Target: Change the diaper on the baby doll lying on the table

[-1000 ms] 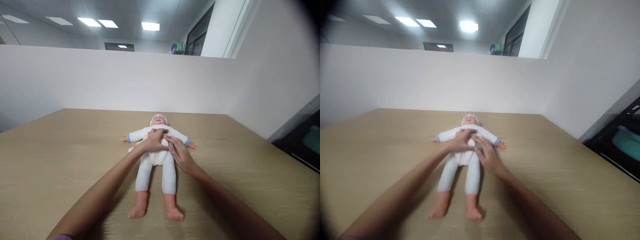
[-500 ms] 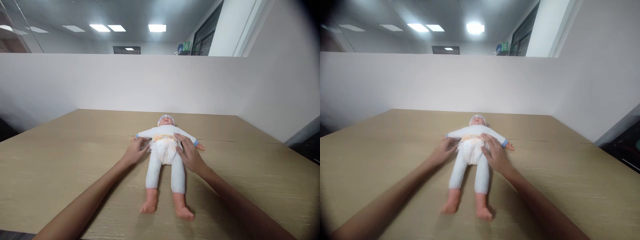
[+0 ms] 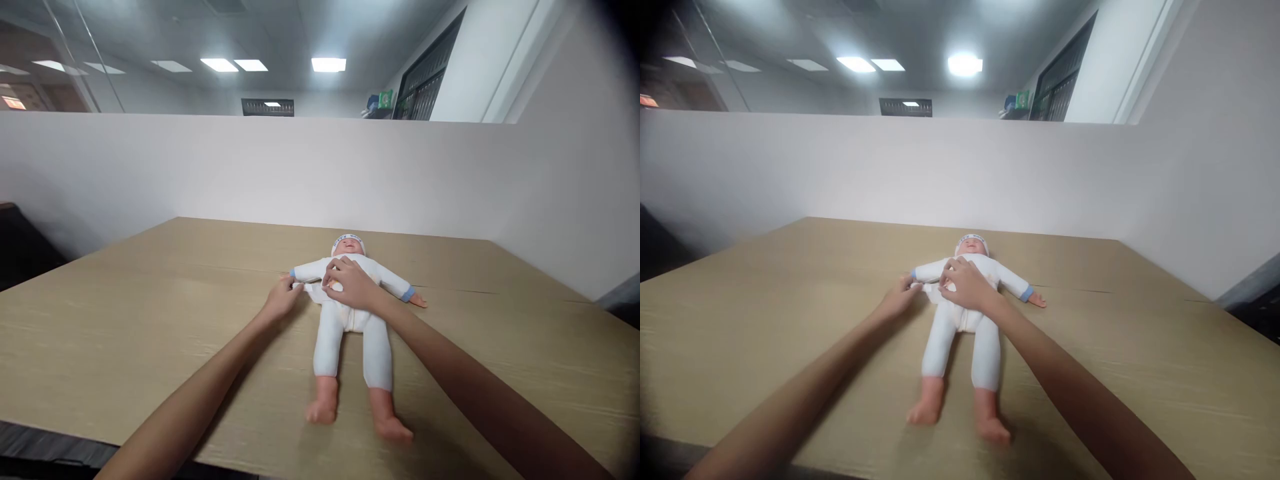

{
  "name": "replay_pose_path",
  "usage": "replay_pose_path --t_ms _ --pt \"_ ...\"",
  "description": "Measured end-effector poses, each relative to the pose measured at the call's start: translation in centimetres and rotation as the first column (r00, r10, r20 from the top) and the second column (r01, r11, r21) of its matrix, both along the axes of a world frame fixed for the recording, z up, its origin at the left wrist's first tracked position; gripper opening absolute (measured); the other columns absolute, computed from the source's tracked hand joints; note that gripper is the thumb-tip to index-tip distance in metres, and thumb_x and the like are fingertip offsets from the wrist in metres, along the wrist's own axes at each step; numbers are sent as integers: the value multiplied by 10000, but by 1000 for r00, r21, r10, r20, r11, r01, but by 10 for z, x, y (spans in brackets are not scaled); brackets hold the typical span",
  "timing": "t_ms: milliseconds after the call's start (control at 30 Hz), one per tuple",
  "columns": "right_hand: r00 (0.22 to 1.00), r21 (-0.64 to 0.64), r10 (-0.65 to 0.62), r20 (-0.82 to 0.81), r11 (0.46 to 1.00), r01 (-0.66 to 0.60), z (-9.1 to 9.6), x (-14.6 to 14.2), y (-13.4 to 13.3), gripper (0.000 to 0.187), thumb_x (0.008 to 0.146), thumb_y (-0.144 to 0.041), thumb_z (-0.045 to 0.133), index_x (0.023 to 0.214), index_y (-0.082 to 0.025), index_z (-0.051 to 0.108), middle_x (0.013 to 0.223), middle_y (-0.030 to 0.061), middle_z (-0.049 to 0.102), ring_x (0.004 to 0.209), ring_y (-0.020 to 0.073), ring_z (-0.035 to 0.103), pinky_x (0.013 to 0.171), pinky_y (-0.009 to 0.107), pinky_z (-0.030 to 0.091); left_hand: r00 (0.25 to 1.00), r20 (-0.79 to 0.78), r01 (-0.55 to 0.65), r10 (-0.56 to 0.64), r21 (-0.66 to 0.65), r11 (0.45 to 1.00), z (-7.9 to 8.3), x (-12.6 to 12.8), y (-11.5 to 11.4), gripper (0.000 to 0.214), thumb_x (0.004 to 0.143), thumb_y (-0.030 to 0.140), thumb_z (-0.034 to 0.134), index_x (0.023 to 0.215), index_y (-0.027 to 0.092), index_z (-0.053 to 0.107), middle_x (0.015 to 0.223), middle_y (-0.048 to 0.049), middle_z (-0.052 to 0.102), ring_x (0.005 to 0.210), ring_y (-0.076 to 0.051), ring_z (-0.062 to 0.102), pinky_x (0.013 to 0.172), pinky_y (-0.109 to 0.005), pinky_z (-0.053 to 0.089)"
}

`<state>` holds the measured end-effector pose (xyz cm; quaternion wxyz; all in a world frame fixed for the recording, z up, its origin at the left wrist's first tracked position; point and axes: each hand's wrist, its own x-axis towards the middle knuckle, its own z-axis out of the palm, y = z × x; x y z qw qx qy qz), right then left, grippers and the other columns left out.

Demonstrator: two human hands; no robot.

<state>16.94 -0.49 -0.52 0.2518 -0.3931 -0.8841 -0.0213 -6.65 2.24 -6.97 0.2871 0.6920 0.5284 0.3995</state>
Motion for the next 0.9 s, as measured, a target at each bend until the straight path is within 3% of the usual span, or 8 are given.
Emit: replay_pose_path --t_ms 133,200,333,433,533,600,700,900 --pt "974 -91 201 107 977 -192 1 6 10 204 963 -180 556 941 -247 747 1083 36 753 1098 219 646 1193 521 308 995 91 38 -39 13 999 9 13 1 269 850 436 508 777 202 621 825 -39 688 844 -236 634 805 -339 472" --pt "960 -137 227 164 969 -206 2 6 15 239 957 -162 527 943 -248 750 1012 26 767 1053 214 666 1231 547 256 990 132 48 -50 22 999 15 23 -1 273 846 446 508 751 206 596 796 -23 667 828 -218 615 789 -321 461" --pt "949 -157 237 206 966 -207 7 3 16 220 952 -176 535 872 -232 732 943 28 756 989 219 663 1208 533 298 979 196 67 -64 -7 998 28 40 -3 269 835 464 532 779 207 592 762 -3 643 765 -193 585 733 -304 440" --pt "980 -62 162 115 986 -156 10 5 4 163 958 -196 561 940 -229 720 990 44 727 1027 231 637 1142 489 367 972 223 86 -79 -23 996 34 47 -7 254 826 450 539 745 211 562 729 11 606 722 -179 558 691 -295 417" --pt "993 80 -54 -105 995 63 11 13 -14 117 954 -285 629 1044 -232 683 1077 72 674 1105 262 591 1019 437 429 968 230 106 -98 -21 994 38 51 -11 238 829 433 548 738 213 551 693 27 558 685 -170 519 667 -295 384" --pt "961 37 -181 -210 981 193 8 19 -21 120 932 -329 667 988 -227 638 985 50 648 995 248 593 905 390 448 965 229 131 -123 -16 991 41 56 -13 233 833 423 558 735 212 550 674 34 530 667 -165 489 660 -297 365" --pt "941 -106 -242 -237 969 223 2 24 -22 189 927 -365 669 854 -229 559 816 -7 597 803 196 557 748 324 411 955 238 182 -177 0 983 44 66 -13 230 842 403 556 718 210 537 675 31 519 670 -161 467 666 -298 361" --pt "936 -114 -251 -247 967 230 -9 20 -12 303 894 -422 718 770 -225 524 794 -17 609 790 180 541 746 309 371 907 283 314 -311 36 949 43 84 -8 280 910 413 502 720 208 501 711 17 495 697 -160 458 683 -300 393"
